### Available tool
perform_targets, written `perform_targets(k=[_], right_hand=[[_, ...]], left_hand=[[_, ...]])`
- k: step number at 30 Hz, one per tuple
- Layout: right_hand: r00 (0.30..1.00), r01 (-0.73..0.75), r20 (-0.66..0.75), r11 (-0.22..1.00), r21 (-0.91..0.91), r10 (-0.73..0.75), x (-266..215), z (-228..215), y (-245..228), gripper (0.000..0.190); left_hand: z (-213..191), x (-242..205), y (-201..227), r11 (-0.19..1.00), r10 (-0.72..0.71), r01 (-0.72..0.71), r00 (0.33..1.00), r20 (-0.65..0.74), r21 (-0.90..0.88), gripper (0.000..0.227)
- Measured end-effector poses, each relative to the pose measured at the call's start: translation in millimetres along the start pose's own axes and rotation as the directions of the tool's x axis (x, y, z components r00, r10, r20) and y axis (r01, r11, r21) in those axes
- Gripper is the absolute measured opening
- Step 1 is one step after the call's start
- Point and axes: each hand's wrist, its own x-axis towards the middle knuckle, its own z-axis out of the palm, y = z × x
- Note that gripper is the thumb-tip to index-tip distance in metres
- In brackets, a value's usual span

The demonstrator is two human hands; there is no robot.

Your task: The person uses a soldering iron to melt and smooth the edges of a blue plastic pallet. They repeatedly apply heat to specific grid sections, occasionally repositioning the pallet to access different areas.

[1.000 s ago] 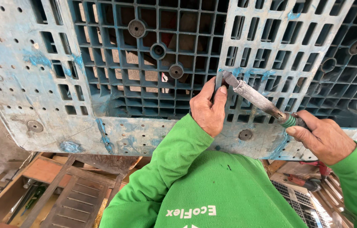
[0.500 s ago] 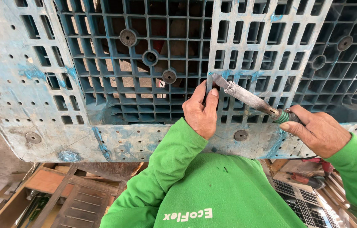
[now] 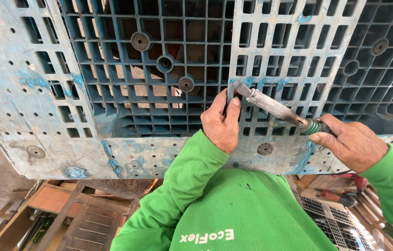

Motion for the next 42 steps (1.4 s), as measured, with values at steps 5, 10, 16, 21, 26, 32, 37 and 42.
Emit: perform_targets(k=[5, 10, 16, 21, 26, 32, 37, 42], right_hand=[[1.0, -0.009, 0.009, 1.0, -0.013, 0.009, 1, -1, 0, 0.051], [1.0, 0.017, -0.02, 1.0, 0.009, -0.017, -1, 0, -3, 0.05], [0.999, 0.007, -0.048, 0.999, 0.052, -0.005, -8, 13, -8, 0.048], [0.998, -0.062, -0.002, 0.944, 0.324, 0.067, -13, 40, -1, 0.041], [0.969, 0.226, -0.224, 0.752, 0.619, -0.107, -49, 78, 1, 0.028], [0.839, 0.528, -0.489, 0.578, 0.623, -0.24, -78, 104, -15, 0.062], [0.909, 0.117, -0.416, 0.94, 0.322, 0.03, -80, 91, -35, 0.069], [0.899, 0.073, -0.438, 0.979, 0.192, 0.018, -85, 87, -55, 0.07]], left_hand=[[0, 0, 0, 0.999, 0.012, -0.012, 1.0, -0.008, 0.04, 0.03], [1, 0, 1, 0.998, 0.039, -0.038, 0.999, -0.021, 0.049, 0.031], [0, 0, -5, 1.0, -0.017, 0.017, 1.0, 0.01, -0.024, 0.03], [1, 5, -15, 0.99, 0.027, -0.023, 0.999, 0.021, -0.138, 0.028], [-13, 10, -18, 0.998, 0.061, -0.062, 0.99, 0.126, 0.007, 0.028], [-31, 7, -18, 0.999, 0.042, -0.039, 0.968, 0.247, -0.015, 0.032], [-31, 12, -15, 0.98, 0.12, -0.144, 0.979, 0.168, 0.138, 0.03], [-32, 12, -19, 0.965, 0.16, -0.187, 0.976, 0.151, 0.186, 0.028]])
